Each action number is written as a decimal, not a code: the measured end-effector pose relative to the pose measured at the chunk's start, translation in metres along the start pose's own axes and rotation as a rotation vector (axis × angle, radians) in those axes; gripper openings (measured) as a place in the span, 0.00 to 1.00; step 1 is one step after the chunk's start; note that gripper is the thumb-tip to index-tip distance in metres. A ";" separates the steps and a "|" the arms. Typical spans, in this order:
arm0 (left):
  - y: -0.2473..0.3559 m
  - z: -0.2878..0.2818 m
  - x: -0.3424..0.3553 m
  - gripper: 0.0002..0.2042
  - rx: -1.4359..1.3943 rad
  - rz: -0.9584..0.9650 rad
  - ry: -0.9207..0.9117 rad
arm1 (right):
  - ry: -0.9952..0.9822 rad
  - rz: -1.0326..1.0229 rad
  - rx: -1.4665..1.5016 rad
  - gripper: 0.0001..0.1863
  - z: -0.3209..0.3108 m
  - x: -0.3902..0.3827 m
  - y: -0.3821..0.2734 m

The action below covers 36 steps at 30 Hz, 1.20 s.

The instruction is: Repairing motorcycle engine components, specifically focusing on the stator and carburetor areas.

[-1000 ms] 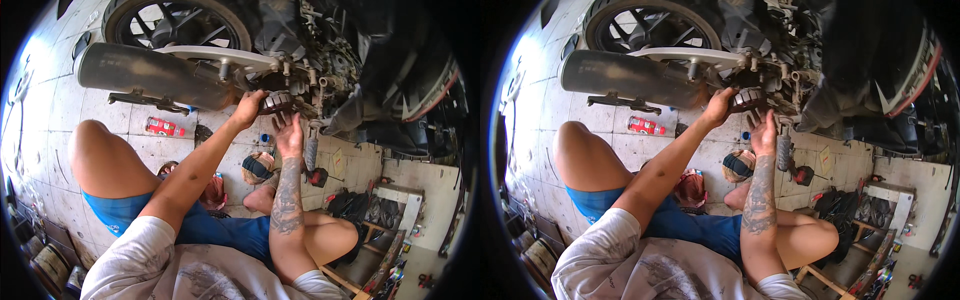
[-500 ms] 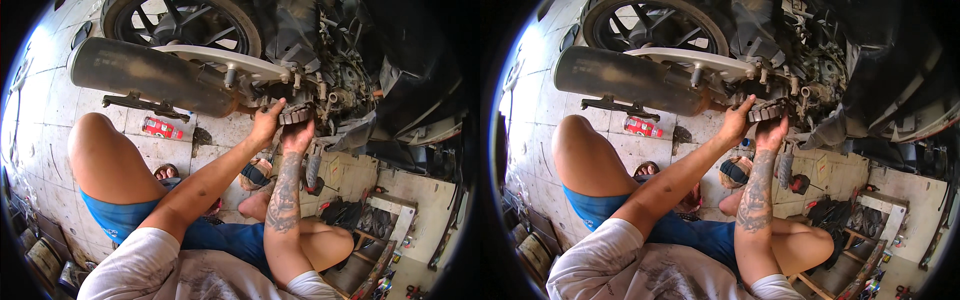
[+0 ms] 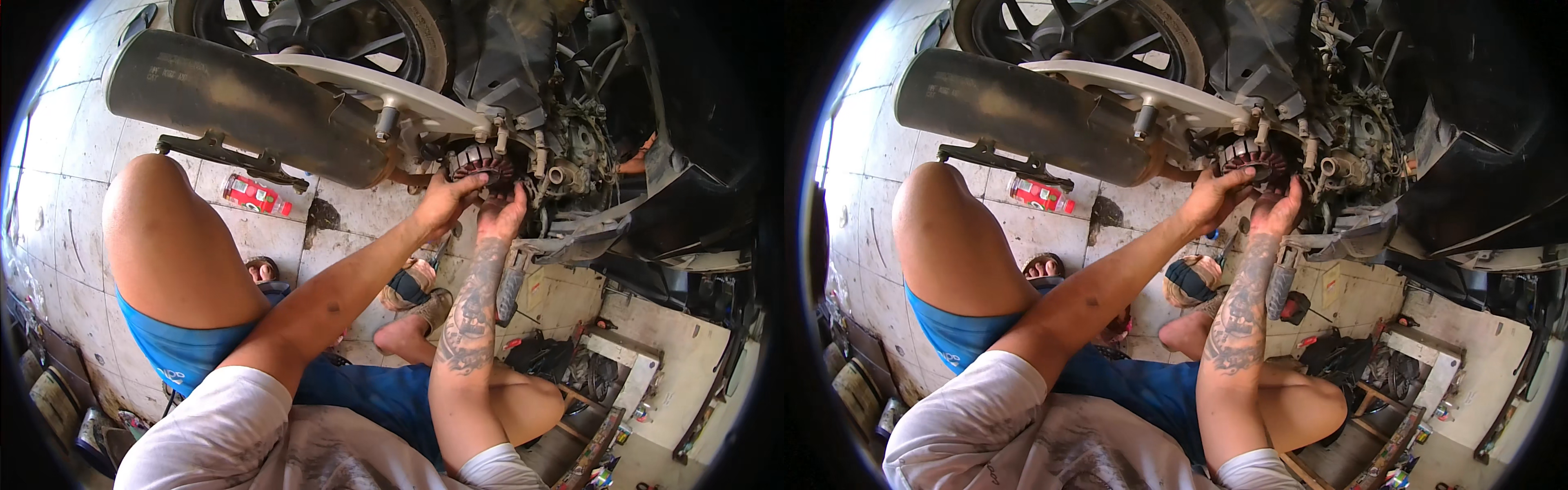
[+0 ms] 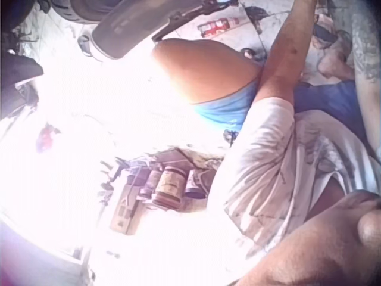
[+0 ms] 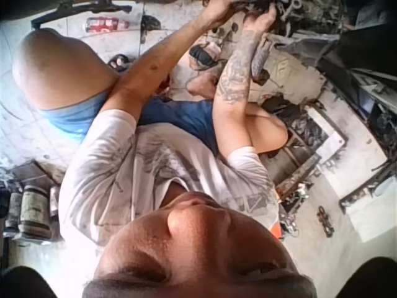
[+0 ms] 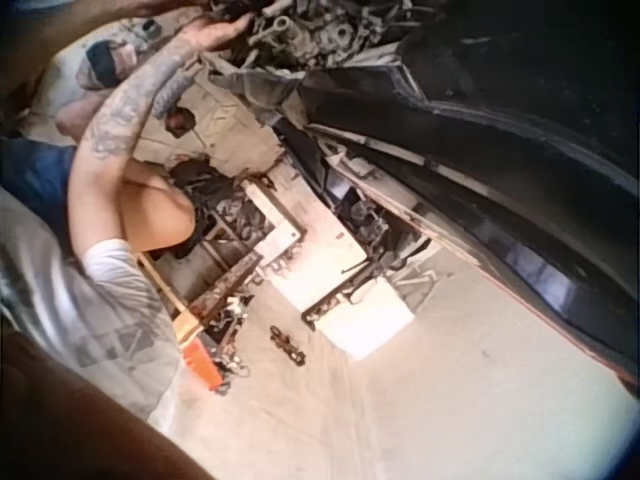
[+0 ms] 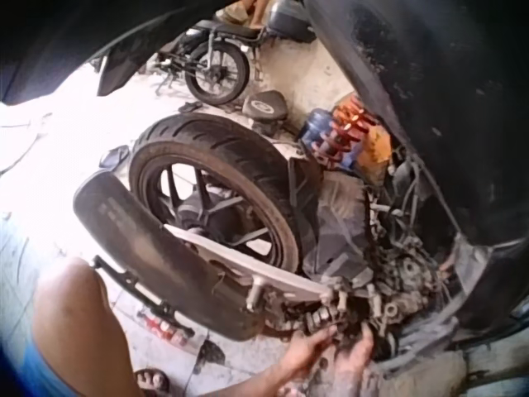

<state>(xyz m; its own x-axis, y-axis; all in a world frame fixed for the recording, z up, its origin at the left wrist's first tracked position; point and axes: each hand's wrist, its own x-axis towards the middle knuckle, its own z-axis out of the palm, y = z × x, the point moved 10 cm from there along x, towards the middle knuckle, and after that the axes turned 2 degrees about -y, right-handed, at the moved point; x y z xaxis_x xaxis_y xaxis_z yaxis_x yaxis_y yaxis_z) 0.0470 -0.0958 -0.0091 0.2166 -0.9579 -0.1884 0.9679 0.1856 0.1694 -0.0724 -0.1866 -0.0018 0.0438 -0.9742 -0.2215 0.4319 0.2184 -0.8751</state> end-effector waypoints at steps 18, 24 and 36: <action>0.007 0.013 0.029 0.20 0.149 -0.022 -0.027 | -0.199 0.093 -0.174 0.21 0.011 0.025 -0.005; 0.015 0.003 0.019 0.24 0.123 0.070 0.186 | -0.189 0.045 -0.197 0.25 0.009 0.035 0.002; 0.020 -0.005 0.029 0.24 0.306 0.212 0.238 | -0.112 0.098 -0.228 0.25 0.016 0.031 0.002</action>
<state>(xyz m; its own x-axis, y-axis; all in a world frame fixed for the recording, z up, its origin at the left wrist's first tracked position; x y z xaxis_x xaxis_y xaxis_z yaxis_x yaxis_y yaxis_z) 0.0737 -0.1191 -0.0162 0.4641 -0.8218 -0.3304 0.8247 0.2648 0.4998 -0.0560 -0.2171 -0.0038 0.1800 -0.9452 -0.2724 0.2070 0.3071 -0.9289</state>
